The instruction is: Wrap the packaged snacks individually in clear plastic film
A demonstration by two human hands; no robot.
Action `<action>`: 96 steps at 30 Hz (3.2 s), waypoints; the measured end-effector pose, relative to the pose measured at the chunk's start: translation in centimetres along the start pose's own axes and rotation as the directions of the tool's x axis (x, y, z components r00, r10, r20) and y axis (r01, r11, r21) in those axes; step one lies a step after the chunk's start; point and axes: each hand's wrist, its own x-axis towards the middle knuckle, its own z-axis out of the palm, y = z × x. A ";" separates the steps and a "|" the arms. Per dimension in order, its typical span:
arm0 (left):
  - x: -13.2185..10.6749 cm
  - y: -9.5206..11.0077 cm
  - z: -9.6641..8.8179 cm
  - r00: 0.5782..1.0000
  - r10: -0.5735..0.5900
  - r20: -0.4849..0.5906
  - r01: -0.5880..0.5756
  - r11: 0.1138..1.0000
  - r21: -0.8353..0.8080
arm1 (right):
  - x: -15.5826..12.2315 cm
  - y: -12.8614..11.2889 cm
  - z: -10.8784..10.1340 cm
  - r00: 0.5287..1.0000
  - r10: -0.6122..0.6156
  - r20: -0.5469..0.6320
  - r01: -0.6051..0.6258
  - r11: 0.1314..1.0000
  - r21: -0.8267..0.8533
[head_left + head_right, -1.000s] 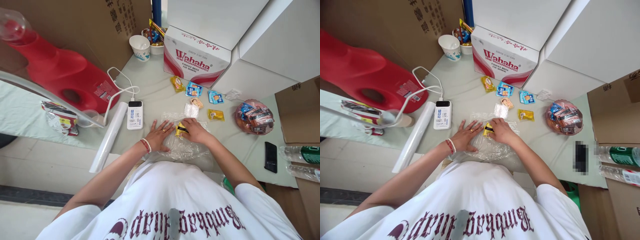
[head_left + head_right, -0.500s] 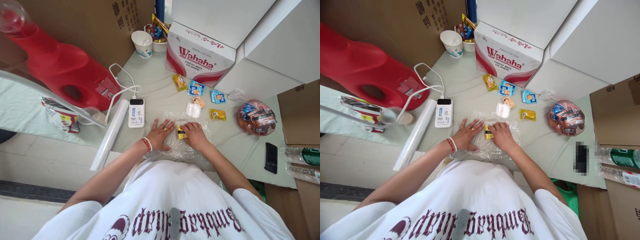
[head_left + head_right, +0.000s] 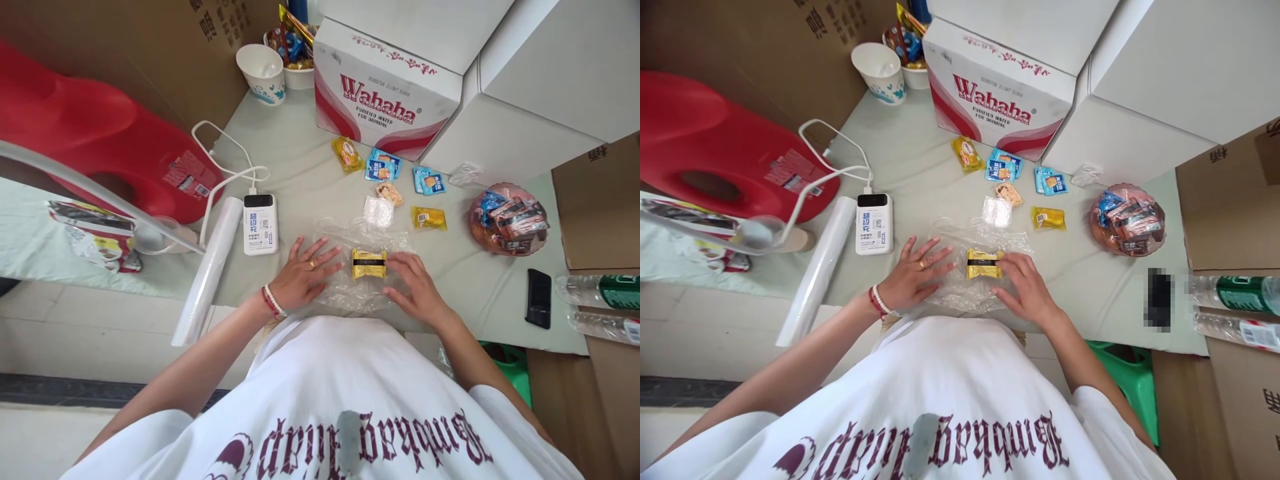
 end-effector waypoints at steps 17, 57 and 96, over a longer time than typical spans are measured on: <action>-0.8 0.0 1.2 0.946 -0.271 -0.179 0.192 0.911 -0.365 | 0.0 2.9 -1.3 0.982 0.182 -0.040 -0.155 0.917 0.367; 4.5 5.3 4.2 0.999 0.008 -0.050 -0.005 0.998 0.063 | 4.7 0.4 1.3 0.956 -0.190 0.225 0.271 0.868 -0.415; 8.7 8.0 4.1 0.817 -0.511 -0.269 0.551 0.828 0.101 | 1.1 3.6 4.6 0.815 0.375 -0.443 -0.415 0.910 0.006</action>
